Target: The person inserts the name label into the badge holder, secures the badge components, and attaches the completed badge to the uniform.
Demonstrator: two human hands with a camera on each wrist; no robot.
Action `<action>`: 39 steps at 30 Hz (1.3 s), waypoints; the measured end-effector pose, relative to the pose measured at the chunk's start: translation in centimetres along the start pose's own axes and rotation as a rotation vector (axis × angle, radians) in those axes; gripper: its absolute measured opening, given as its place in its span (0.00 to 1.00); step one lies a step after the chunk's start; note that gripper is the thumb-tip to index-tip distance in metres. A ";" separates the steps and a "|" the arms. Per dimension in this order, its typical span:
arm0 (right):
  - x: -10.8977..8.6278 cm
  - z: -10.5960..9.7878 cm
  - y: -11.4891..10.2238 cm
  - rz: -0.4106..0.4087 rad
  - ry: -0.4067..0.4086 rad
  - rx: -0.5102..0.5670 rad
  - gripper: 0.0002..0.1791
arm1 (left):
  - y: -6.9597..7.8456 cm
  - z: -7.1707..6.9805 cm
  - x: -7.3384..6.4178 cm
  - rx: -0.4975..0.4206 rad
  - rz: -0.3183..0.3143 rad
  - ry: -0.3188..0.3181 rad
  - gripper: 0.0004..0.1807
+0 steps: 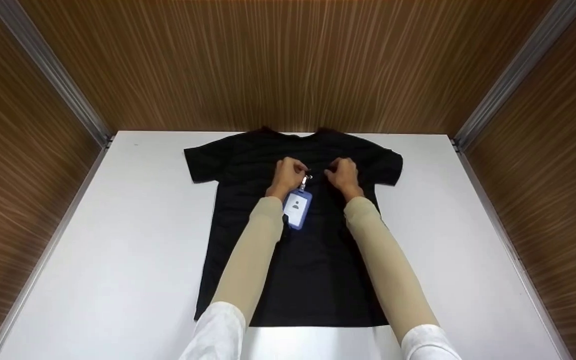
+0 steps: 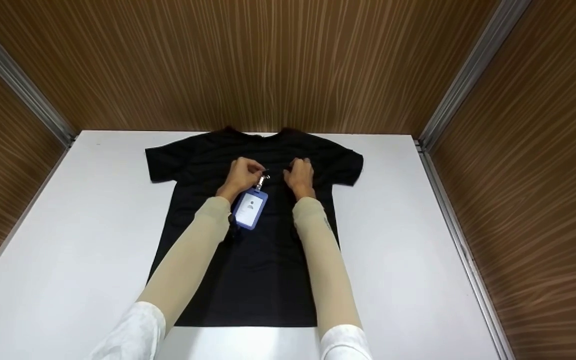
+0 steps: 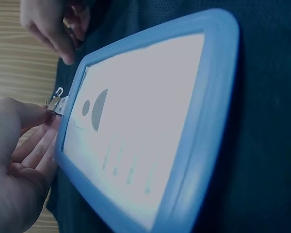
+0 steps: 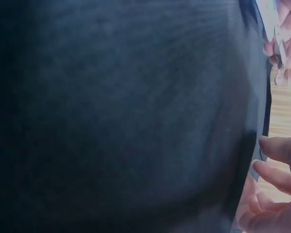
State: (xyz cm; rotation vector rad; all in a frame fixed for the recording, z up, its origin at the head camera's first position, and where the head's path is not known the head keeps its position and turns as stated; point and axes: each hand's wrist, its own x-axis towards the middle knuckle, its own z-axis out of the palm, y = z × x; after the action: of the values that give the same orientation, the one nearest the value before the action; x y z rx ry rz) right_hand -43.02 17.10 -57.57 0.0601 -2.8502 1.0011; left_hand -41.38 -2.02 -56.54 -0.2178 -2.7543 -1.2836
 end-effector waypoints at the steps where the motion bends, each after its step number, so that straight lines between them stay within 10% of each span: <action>1: 0.0 0.1 0.0 0.002 -0.005 -0.006 0.19 | 0.0 0.2 0.0 0.005 -0.012 -0.002 0.10; 39: 0.9 1.5 -2.9 0.077 -0.057 -0.068 0.15 | -0.8 3.2 2.1 -0.035 -0.186 0.180 0.05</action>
State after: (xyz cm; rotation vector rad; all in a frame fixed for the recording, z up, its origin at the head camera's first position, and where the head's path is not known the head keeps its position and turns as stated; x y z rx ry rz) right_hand -43.81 13.88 -56.87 -0.0277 -2.9566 0.9301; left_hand -43.69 0.14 -58.91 0.1481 -2.6504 -1.3213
